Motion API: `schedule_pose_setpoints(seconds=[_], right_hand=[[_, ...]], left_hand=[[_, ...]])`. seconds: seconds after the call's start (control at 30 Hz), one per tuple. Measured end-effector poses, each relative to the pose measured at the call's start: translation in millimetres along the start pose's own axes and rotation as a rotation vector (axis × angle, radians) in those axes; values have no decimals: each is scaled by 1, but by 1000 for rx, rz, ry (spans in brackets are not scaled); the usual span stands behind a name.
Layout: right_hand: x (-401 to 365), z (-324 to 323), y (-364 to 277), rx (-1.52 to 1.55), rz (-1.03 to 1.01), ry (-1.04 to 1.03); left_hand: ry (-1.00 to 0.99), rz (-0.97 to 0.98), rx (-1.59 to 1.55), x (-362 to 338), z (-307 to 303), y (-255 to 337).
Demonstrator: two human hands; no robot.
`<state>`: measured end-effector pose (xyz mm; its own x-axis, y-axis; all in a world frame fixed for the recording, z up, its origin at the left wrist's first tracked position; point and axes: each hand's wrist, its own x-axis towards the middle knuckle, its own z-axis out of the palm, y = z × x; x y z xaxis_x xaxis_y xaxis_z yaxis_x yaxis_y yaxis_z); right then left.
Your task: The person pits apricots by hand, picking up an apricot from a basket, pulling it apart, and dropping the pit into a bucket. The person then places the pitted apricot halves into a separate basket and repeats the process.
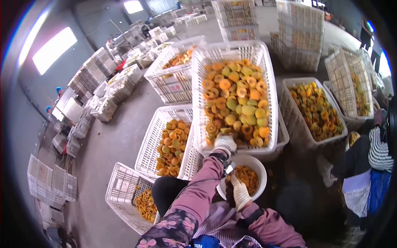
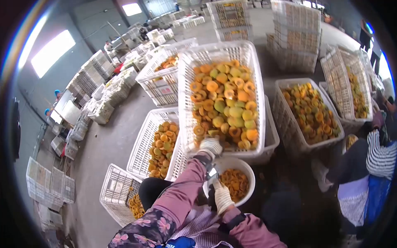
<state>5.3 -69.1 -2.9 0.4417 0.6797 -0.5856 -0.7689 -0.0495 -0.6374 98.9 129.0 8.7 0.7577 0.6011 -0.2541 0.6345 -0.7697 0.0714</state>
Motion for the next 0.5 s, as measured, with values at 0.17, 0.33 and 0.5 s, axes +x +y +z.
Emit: schedule_pose_setpoints(seconds=[0.17, 0.33, 0.5], right_hand=[[2, 2, -1, -27, -9, 47], [23, -13, 6, -60, -149, 146], [21, -7, 1, -604, -638, 79]], left_hand=[[-105, 75, -6, 1, -15, -8], [-59, 207, -1339, 18, 57, -57], [-74, 186, -2138, -112, 32, -3]])
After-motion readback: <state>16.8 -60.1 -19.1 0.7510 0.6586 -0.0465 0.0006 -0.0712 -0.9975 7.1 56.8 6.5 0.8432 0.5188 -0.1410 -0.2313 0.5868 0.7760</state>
